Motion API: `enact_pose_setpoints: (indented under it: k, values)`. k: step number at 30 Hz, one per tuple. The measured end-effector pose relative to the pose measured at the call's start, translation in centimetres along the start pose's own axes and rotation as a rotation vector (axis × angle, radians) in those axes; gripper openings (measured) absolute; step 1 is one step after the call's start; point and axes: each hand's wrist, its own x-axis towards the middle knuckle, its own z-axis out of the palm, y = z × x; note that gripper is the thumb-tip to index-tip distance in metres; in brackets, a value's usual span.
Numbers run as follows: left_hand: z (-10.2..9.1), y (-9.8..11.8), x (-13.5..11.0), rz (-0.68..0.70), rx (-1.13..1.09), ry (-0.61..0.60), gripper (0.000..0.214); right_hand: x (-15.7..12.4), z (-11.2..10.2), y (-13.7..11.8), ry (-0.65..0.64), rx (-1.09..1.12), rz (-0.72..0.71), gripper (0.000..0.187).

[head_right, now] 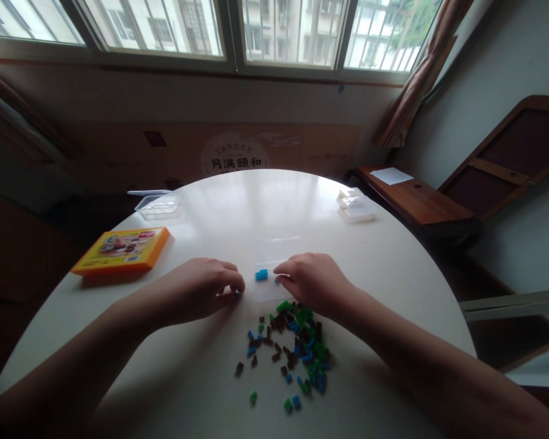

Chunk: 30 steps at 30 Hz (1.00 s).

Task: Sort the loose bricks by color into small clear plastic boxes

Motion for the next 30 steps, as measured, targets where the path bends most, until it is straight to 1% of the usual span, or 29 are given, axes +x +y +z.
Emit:
enact_pose_setpoints:
  k: [5,10,15,22,30]
  values:
    - [-0.1,-0.1,0.0,-0.027,0.008,-0.024,0.015,-0.5,-0.2,0.1,-0.01,0.042,-0.031,0.019]
    - [-0.2,-0.2,0.1,-0.069,0.008,-0.06,0.013,-0.3,0.3,0.5,-0.001,0.037,-0.014,0.017]
    - [-0.2,-0.2,0.2,-0.078,-0.007,-0.061,0.014,0.1,0.6,0.3,0.001,0.038,0.038,0.021]
    - [-0.1,-0.3,0.2,-0.062,-0.016,-0.042,0.014,0.0,0.6,0.1,0.015,0.011,0.06,0.021]
    - [0.0,-0.4,0.1,-0.061,-0.017,-0.037,0.013,0.3,1.2,-0.1,0.036,-0.039,0.076,0.02]
